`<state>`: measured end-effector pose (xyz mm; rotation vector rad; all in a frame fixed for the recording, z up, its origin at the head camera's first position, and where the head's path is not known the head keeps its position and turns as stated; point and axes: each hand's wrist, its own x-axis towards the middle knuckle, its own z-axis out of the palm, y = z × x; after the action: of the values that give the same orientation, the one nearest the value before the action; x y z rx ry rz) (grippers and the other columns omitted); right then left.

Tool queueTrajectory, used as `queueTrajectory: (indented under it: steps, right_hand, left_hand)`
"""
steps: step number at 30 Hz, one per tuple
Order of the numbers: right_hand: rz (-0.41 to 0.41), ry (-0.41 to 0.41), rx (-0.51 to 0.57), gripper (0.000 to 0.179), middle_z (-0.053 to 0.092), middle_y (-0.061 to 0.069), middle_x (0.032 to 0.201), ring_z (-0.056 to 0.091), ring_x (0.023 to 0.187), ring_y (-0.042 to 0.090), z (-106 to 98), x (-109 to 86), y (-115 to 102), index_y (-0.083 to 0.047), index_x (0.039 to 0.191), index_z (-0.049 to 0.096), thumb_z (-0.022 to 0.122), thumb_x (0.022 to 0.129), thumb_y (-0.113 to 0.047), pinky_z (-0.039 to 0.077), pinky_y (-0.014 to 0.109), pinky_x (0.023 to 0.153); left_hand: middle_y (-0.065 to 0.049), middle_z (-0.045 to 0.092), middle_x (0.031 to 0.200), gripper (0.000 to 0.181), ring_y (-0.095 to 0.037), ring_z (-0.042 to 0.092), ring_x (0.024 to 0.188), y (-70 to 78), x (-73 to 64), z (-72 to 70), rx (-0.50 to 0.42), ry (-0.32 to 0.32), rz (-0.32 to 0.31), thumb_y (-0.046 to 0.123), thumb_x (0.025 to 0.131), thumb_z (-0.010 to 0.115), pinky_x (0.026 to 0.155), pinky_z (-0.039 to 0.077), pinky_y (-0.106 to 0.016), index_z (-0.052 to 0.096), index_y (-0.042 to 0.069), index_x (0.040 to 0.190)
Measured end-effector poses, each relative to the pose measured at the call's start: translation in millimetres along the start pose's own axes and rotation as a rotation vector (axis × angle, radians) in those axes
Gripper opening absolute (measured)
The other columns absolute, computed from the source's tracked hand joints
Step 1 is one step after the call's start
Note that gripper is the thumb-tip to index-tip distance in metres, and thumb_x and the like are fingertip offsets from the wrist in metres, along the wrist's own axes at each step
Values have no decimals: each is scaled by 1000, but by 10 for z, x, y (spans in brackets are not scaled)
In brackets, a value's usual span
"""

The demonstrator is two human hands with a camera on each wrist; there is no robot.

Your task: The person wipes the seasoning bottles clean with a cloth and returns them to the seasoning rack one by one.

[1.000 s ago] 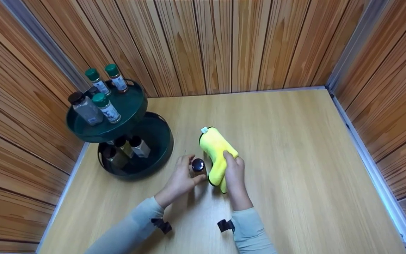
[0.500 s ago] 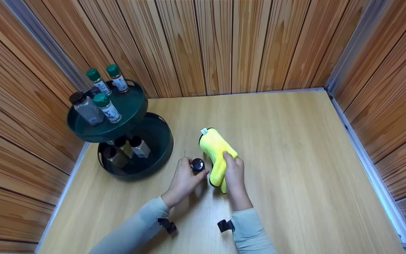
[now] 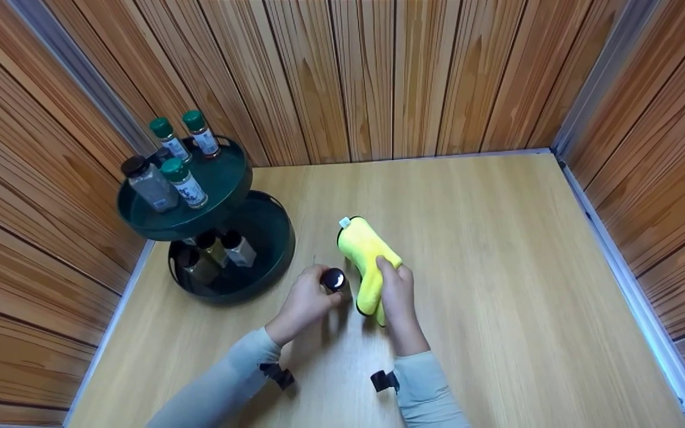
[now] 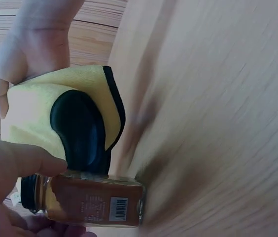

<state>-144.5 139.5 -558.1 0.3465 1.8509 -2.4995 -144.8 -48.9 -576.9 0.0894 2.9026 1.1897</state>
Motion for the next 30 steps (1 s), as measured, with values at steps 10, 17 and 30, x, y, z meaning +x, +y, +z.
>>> queueTrajectory:
  steps: [10,17,30]
  right_hand:
    - [-2,-25,-81,31,70,5,85,67,74,15,68,-9,-68,4,110,60,53,104,-25,57,29,67]
    - [-6,-87,-157,31,68,8,83,65,73,17,167,-45,-10,4,105,61,56,104,-26,56,29,67]
    - [151,-48,-343,27,65,2,80,61,70,14,213,20,372,-2,100,62,52,105,-27,52,26,66]
  left_hand:
    - [-8,68,108,40,-14,59,95,-13,46,-67,-16,-68,18,21,73,83,90,53,-34,68,9,108]
    - [-5,69,111,42,-13,61,99,-13,48,-82,-4,-99,24,19,74,82,92,54,-36,69,10,113]
    - [8,69,92,33,-7,61,82,-18,101,-157,49,-165,70,17,75,82,78,55,-26,72,8,107]
